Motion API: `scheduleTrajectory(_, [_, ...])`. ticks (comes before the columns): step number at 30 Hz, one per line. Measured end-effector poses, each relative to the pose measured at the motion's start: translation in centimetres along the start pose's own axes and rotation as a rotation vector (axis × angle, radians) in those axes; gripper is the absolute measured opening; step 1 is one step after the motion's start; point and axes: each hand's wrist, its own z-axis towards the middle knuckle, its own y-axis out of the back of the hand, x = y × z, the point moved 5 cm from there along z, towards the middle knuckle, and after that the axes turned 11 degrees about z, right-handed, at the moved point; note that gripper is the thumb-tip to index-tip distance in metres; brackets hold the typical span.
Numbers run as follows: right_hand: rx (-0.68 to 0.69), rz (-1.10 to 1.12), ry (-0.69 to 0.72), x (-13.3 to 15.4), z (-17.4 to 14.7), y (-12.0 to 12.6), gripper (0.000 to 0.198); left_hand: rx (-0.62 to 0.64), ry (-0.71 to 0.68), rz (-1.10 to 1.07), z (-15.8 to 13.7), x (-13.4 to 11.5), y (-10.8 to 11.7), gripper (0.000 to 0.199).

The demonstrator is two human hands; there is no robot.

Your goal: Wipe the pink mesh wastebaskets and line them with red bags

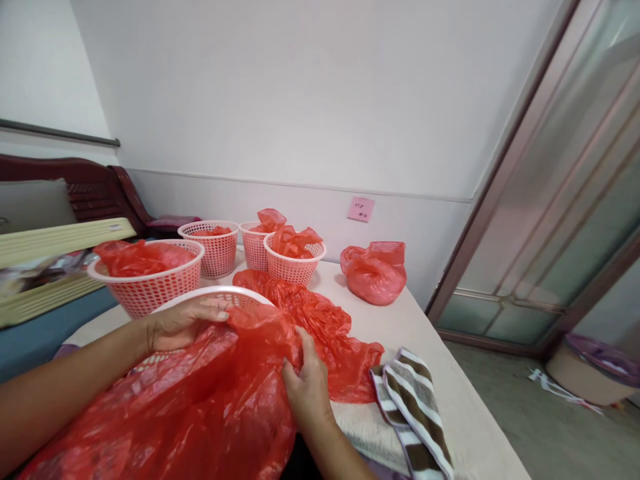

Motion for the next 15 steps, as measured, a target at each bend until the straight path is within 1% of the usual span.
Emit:
scheduleTrajectory(3, [0.016,0.002,-0.016,0.0,0.2,-0.1,0.054,0.109,0.065,-0.181,-0.1,-0.3,-0.2,0.014])
scheduleTrajectory(5, [0.031,0.000,-0.031,0.1,0.3,-0.1,0.054,0.118,0.094,-0.261,-0.3,-0.6,0.0,0.021])
scheduleTrajectory(7, [0.042,0.000,-0.051,0.1,0.4,-0.2,0.055,0.110,0.144,-0.275,-0.7,-0.8,0.5,0.025])
scheduleTrajectory(9, [0.055,0.003,-0.086,0.0,0.5,-0.2,0.055,0.087,0.228,-0.230,-1.2,-0.6,1.1,0.025])
scheduleTrajectory(11, [0.068,0.006,-0.120,-0.2,0.5,-0.3,0.056,0.073,0.262,-0.114,-1.9,-0.6,1.7,0.024])
scheduleTrajectory(12, [0.072,0.007,-0.132,-0.2,0.5,-0.3,0.056,0.081,0.246,-0.037,-2.2,-0.9,1.8,0.026])
scheduleTrajectory(15, [0.070,0.017,-0.136,-0.5,0.5,-0.5,0.057,0.102,0.137,0.186,-2.8,-2.0,2.2,0.033])
